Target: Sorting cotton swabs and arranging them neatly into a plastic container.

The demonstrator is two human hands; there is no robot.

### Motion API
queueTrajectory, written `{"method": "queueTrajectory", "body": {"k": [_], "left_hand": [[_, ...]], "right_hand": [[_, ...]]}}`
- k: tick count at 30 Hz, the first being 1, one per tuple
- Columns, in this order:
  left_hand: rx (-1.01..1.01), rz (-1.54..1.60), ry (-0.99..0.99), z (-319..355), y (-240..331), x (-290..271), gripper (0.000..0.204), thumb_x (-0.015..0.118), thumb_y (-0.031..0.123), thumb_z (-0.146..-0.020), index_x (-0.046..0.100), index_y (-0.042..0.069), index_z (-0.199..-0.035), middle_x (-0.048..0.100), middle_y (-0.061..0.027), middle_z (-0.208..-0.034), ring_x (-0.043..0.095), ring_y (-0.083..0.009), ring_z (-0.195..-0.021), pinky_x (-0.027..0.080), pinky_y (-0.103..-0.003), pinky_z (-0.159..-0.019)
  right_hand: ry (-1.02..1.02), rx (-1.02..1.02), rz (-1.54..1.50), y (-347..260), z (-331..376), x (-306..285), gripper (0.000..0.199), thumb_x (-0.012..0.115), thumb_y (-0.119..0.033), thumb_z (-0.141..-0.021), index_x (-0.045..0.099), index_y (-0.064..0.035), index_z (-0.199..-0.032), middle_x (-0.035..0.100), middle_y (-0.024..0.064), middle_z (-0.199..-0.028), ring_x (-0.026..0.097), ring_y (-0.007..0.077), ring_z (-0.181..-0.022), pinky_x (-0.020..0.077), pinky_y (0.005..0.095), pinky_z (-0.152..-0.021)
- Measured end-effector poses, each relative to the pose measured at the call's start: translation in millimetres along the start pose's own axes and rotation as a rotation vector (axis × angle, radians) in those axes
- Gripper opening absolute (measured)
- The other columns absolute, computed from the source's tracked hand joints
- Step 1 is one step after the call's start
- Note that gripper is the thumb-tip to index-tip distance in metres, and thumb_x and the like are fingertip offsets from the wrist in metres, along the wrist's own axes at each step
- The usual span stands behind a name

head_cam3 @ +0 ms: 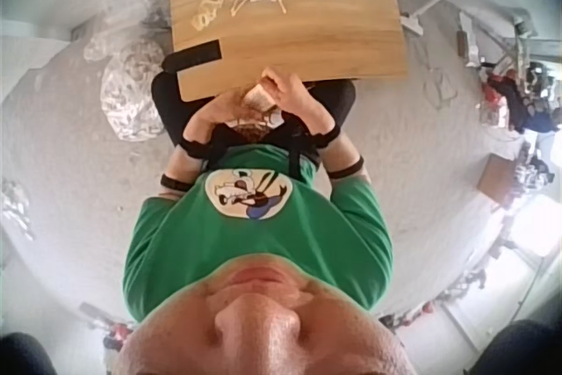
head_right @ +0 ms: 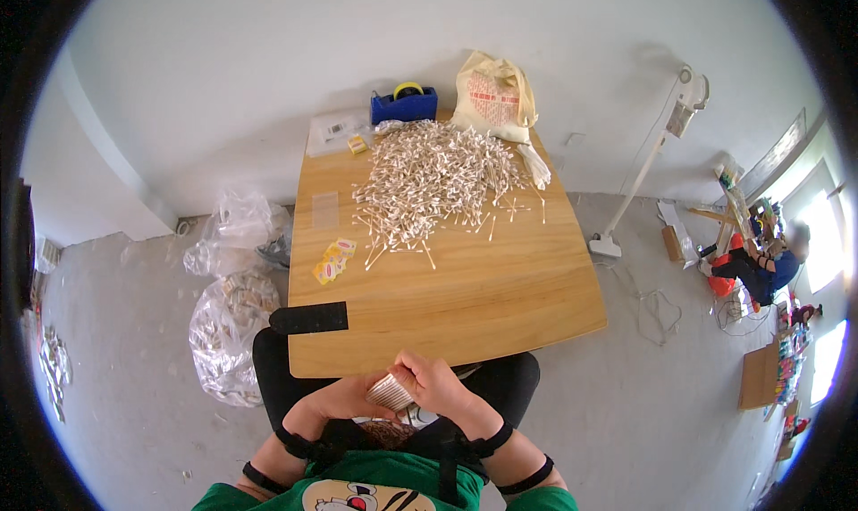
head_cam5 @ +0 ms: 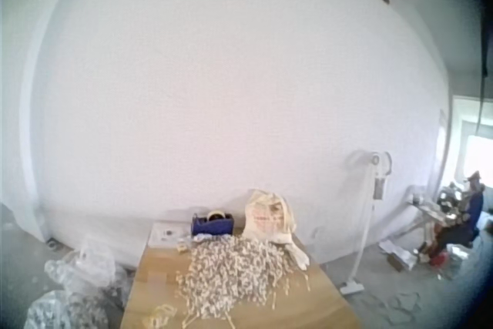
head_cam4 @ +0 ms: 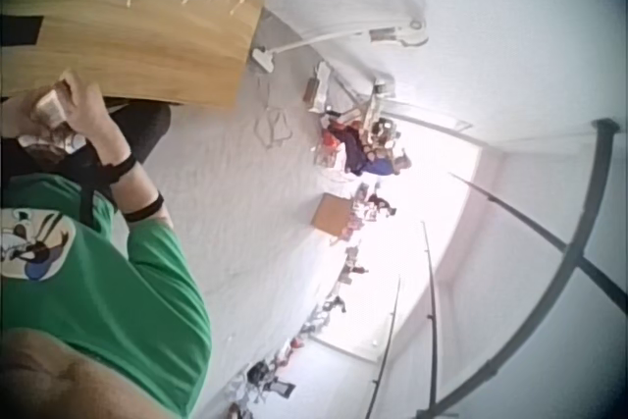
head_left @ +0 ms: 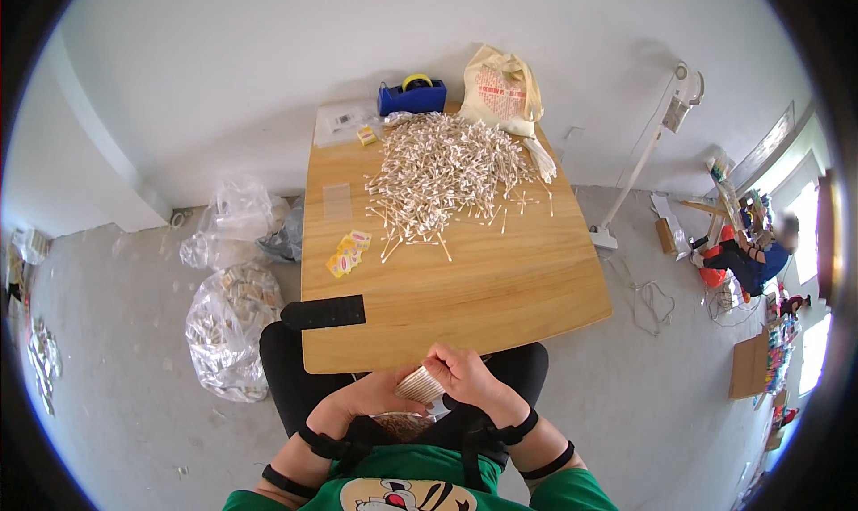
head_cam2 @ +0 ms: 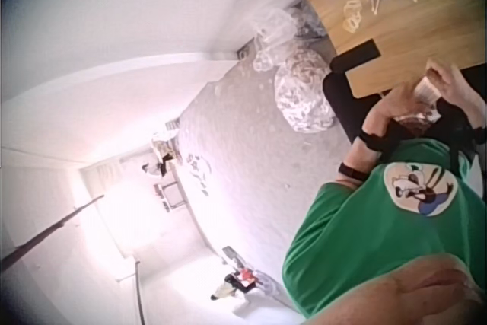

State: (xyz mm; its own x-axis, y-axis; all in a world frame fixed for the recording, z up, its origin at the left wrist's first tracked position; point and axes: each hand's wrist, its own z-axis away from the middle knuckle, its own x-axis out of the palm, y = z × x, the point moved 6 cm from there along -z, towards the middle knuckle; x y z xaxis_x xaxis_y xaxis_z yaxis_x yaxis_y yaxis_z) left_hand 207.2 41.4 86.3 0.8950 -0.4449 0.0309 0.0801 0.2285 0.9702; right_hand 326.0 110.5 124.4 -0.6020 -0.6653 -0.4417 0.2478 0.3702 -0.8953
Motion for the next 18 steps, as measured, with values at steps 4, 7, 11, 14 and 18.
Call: {"method": "queueTrajectory", "body": {"k": [4, 7, 11, 14, 18], "left_hand": [[-0.031, -0.101, 0.005, -2.7, -7.2, -2.6, 0.065, 0.085, 0.023, -0.075, 0.054, 0.006, -0.128, 0.064, -0.0092, -0.117, 0.059, -0.0193, -0.109, 0.045, -0.033, -0.095], [-0.056, 0.015, 0.022, -0.2, -11.7, 1.9, 0.065, 0.086, 0.024, -0.073, 0.055, 0.005, -0.127, 0.066, -0.0092, -0.114, 0.06, -0.02, -0.107, 0.046, -0.032, -0.094], [-0.06, 0.108, 0.042, 3.1, -20.2, 3.5, 0.064, 0.087, 0.024, -0.072, 0.056, 0.006, -0.126, 0.066, -0.008, -0.112, 0.06, -0.0185, -0.106, 0.046, -0.032, -0.093], [-0.027, -0.038, 0.053, 2.1, -19.0, -3.0, 0.062, 0.087, 0.023, -0.072, 0.057, 0.006, -0.124, 0.066, -0.0068, -0.111, 0.059, -0.0178, -0.106, 0.046, -0.032, -0.093], [-0.006, -0.016, 0.034, 1.2, -14.1, -0.1, 0.053, 0.081, 0.011, -0.079, 0.054, 0.002, -0.124, 0.066, -0.0058, -0.11, 0.063, -0.0151, -0.101, 0.05, -0.031, -0.09]], "right_hand": [[0.04, -0.021, 0.026, -0.4, -0.1, 0.3, 0.012, 0.061, -0.013, -0.095, 0.055, -0.0039, -0.09, 0.057, 0.015, -0.07, 0.057, 0.032, -0.063, 0.0444, 0.0354, -0.056], [0.025, -0.025, 0.018, -4.6, -1.1, 0.4, 0.012, 0.061, -0.013, -0.095, 0.055, -0.0038, -0.09, 0.057, 0.0155, -0.071, 0.057, 0.0326, -0.064, 0.0444, 0.0354, -0.056], [0.067, -0.03, 0.006, -4.6, 2.1, 0.2, 0.014, 0.061, -0.015, -0.095, 0.054, -0.0038, -0.091, 0.057, 0.0165, -0.073, 0.058, 0.0341, -0.064, 0.0449, 0.0364, -0.056], [0.07, 0.066, -0.038, 4.3, 2.1, 0.7, 0.012, 0.06, -0.013, -0.095, 0.055, -0.0035, -0.09, 0.056, 0.0156, -0.072, 0.056, 0.031, -0.064, 0.045, 0.0355, -0.058], [0.165, -0.008, -0.003, 7.4, -1.7, -5.4, 0.01, 0.059, -0.011, -0.095, 0.058, -0.0036, -0.089, 0.056, 0.0133, -0.072, 0.056, 0.0248, -0.065, 0.0454, 0.0338, -0.061]]}}
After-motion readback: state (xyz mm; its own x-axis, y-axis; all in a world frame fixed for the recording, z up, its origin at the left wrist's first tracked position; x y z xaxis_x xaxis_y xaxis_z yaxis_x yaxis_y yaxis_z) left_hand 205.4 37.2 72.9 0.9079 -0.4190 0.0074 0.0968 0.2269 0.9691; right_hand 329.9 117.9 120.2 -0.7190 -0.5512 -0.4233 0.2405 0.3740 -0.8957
